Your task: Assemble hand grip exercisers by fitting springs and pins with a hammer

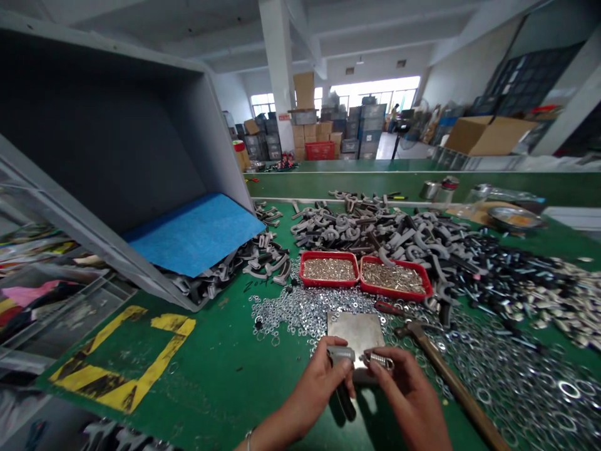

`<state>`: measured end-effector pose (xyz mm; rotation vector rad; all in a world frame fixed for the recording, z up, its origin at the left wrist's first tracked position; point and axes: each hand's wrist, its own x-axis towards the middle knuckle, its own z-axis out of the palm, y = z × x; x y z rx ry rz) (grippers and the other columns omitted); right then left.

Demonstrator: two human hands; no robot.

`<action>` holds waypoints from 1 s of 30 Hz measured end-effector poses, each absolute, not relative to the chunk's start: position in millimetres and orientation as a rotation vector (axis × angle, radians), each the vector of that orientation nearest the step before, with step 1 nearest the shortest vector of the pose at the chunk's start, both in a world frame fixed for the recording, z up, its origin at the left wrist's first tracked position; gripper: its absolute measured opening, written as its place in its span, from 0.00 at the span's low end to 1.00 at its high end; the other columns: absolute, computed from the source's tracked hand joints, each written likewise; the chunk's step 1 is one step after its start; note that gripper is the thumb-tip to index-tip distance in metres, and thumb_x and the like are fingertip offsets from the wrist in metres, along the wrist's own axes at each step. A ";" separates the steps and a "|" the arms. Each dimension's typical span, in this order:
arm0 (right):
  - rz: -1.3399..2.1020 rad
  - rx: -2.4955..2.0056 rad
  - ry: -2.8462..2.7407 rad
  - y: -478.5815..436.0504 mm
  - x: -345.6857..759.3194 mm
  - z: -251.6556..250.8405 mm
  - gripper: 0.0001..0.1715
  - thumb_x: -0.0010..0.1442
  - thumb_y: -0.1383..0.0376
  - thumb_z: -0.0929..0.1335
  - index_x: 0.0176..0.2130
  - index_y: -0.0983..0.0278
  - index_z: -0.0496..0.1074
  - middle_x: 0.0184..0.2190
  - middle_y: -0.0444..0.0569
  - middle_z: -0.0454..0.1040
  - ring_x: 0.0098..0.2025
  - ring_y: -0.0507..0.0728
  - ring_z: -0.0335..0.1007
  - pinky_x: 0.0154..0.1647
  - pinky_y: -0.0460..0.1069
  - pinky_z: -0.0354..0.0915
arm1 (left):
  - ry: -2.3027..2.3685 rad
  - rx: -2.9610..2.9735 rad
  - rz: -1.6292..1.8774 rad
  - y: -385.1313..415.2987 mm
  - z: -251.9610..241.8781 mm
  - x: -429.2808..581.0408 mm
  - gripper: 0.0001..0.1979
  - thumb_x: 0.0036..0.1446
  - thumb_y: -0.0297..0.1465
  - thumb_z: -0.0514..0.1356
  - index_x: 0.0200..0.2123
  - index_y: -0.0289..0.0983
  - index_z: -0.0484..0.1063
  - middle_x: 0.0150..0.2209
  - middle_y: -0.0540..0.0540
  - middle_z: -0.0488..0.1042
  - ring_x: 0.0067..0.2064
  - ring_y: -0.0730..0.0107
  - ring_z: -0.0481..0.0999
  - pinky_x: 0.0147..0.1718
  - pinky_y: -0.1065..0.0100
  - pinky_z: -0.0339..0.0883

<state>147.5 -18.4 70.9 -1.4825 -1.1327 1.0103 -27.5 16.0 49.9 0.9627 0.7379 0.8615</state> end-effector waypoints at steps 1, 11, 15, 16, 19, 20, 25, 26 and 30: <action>1.018 -1.480 -1.128 -18.8 145.1 70.0 0.20 0.57 0.49 0.70 0.42 0.61 0.71 0.39 0.51 0.79 0.40 0.60 0.79 0.41 0.51 0.73 | 0.743 0.982 0.858 15.3 48.3 -27.8 0.17 0.66 0.40 0.56 0.51 0.38 0.57 0.29 0.52 0.70 0.32 0.71 0.73 0.36 0.68 0.65; 1.157 -1.326 -1.219 -13.8 139.3 60.3 0.14 0.59 0.53 0.70 0.39 0.60 0.73 0.39 0.49 0.75 0.45 0.60 0.72 0.46 0.51 0.67 | 0.560 0.797 0.756 -2.9 30.2 -20.0 0.22 0.58 0.42 0.65 0.46 0.39 0.58 0.25 0.55 0.67 0.21 0.78 0.65 0.24 0.73 0.62; 1.402 -1.114 -1.348 -1.5 144.2 60.9 0.12 0.63 0.55 0.67 0.35 0.61 0.70 0.35 0.46 0.70 0.39 0.57 0.70 0.41 0.50 0.67 | 0.502 0.833 0.533 -12.0 31.4 -23.3 0.23 0.61 0.48 0.59 0.48 0.36 0.61 0.27 0.47 0.75 0.16 0.79 0.62 0.17 0.75 0.59; 1.418 -1.080 -1.423 4.0 143.2 60.7 0.11 0.64 0.56 0.66 0.35 0.61 0.70 0.35 0.46 0.70 0.39 0.57 0.70 0.41 0.50 0.68 | 0.535 0.830 0.522 -11.2 32.5 -26.2 0.22 0.61 0.48 0.58 0.47 0.36 0.62 0.26 0.47 0.75 0.15 0.80 0.60 0.16 0.75 0.56; 1.197 -1.147 -1.806 26.9 136.9 54.5 0.11 0.68 0.60 0.62 0.39 0.62 0.69 0.35 0.48 0.72 0.38 0.56 0.70 0.41 0.51 0.69 | 0.781 0.862 0.639 1.4 37.2 -42.2 0.21 0.59 0.47 0.59 0.43 0.36 0.64 0.22 0.50 0.74 0.13 0.83 0.53 0.13 0.77 0.48; 1.066 -1.199 -1.926 35.9 134.6 50.1 0.10 0.68 0.61 0.61 0.40 0.62 0.69 0.37 0.50 0.73 0.40 0.57 0.70 0.43 0.52 0.68 | 0.886 0.899 0.729 8.4 39.4 -49.9 0.20 0.59 0.48 0.59 0.42 0.37 0.65 0.22 0.51 0.74 0.13 0.83 0.53 0.13 0.78 0.47; 0.766 -1.271 -2.217 72.0 129.8 24.0 0.09 0.62 0.71 0.65 0.31 0.62 0.72 0.36 0.54 0.73 0.44 0.62 0.66 0.48 0.57 0.64 | 1.095 1.053 0.931 43.0 52.9 -84.6 0.19 0.61 0.48 0.56 0.36 0.37 0.65 0.34 0.46 0.77 0.21 0.79 0.66 0.20 0.76 0.60; 0.763 -1.265 -2.236 74.9 130.6 21.4 0.09 0.61 0.72 0.65 0.30 0.62 0.71 0.35 0.54 0.73 0.44 0.62 0.66 0.48 0.57 0.65 | 1.103 1.081 0.907 46.8 54.9 -86.8 0.18 0.61 0.47 0.57 0.36 0.37 0.65 0.34 0.46 0.77 0.22 0.78 0.67 0.21 0.76 0.60; 0.794 -1.291 -2.129 66.1 137.1 28.4 0.08 0.65 0.66 0.63 0.37 0.63 0.71 0.38 0.54 0.73 0.43 0.61 0.68 0.48 0.57 0.66 | 1.297 1.166 1.002 49.7 59.2 -74.7 0.16 0.62 0.45 0.57 0.31 0.37 0.64 0.27 0.49 0.75 0.21 0.77 0.63 0.21 0.75 0.54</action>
